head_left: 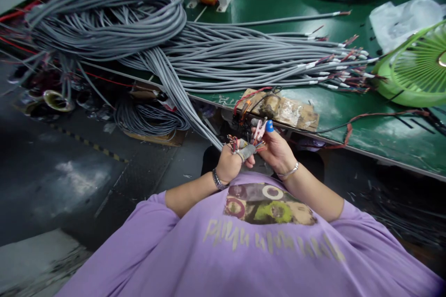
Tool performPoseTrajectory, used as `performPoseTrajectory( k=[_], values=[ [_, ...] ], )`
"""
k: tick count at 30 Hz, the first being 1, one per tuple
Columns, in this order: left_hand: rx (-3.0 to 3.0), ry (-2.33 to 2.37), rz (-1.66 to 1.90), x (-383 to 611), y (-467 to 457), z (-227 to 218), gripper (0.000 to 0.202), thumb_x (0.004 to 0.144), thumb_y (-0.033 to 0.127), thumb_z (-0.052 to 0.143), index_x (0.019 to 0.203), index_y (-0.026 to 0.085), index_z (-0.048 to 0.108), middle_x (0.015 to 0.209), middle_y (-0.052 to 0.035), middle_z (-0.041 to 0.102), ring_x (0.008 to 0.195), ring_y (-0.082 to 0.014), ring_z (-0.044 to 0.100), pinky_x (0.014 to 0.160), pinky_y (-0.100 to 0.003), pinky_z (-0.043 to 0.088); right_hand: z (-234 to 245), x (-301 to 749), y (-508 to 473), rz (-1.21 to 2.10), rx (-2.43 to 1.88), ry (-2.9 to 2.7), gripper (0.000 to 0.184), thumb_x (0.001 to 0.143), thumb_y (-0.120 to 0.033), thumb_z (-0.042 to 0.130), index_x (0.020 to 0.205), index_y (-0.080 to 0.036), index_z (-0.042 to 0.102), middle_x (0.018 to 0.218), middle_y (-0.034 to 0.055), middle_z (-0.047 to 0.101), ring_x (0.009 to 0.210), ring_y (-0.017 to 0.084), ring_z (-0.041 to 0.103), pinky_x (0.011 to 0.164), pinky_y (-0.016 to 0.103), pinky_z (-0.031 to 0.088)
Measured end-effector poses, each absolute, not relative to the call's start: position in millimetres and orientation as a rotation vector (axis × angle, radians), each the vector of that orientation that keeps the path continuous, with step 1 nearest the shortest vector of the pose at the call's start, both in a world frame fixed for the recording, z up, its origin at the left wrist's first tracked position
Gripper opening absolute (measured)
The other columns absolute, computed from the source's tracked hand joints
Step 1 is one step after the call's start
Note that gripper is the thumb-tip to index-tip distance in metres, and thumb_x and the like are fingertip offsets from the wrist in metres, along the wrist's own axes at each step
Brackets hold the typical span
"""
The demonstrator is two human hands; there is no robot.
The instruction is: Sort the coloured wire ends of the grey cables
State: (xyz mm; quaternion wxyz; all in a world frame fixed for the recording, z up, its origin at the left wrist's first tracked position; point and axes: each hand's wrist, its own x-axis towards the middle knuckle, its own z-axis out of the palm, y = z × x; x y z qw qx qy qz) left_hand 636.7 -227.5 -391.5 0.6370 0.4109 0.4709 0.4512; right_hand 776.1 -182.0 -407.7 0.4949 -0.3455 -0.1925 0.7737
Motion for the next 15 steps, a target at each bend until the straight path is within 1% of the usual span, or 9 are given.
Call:
performPoseTrajectory(
  k=[5, 9, 12, 15],
  values=[
    [0.949, 1.087, 1.019, 636.1, -228.0, -389.9, 0.036, 0.078, 0.043, 0.071, 0.058, 0.015, 0.059, 0.053, 0.0001, 0.063, 0.042, -0.0085, 0.055, 0.044, -0.02, 0.046, -405.4, 773.5, -183.5, 1.864, -0.835, -0.39, 0.035, 0.077, -0.054, 0.075, 0.086, -0.021, 0.072, 0.072, 0.0008, 0.071, 0.063, 0.016, 0.062, 0.061, 0.03, 0.051],
    [0.945, 1.09, 1.012, 636.0, -228.4, -389.9, 0.036, 0.078, 0.043, 0.071, 0.058, 0.015, 0.059, 0.053, 0.0002, 0.063, 0.042, -0.0083, 0.055, 0.044, -0.02, 0.046, -402.4, 772.3, -184.5, 1.87, -0.832, -0.395, 0.035, 0.078, -0.054, 0.074, 0.087, -0.021, 0.072, 0.068, 0.0011, 0.069, 0.064, 0.018, 0.063, 0.059, 0.031, 0.051],
    [0.938, 1.085, 1.01, 636.8, -227.4, -390.8, 0.037, 0.077, 0.045, 0.071, 0.059, 0.015, 0.059, 0.052, 0.0003, 0.062, 0.042, -0.0083, 0.054, 0.044, -0.02, 0.046, -401.1, 771.0, -185.2, 1.864, -0.8, -0.416, 0.039, 0.079, -0.057, 0.071, 0.093, -0.021, 0.071, 0.066, 0.0004, 0.068, 0.062, 0.018, 0.063, 0.058, 0.031, 0.051],
    [0.939, 1.088, 1.005, 638.3, -226.1, -391.7, 0.039, 0.076, 0.048, 0.072, 0.059, 0.015, 0.058, 0.053, 0.0003, 0.062, 0.043, -0.0084, 0.054, 0.043, -0.02, 0.047, -401.1, 769.6, -185.8, 1.878, -0.772, -0.435, 0.043, 0.079, -0.061, 0.068, 0.094, -0.021, 0.069, 0.066, -0.0007, 0.067, 0.059, 0.017, 0.062, 0.055, 0.031, 0.051]
  ],
)
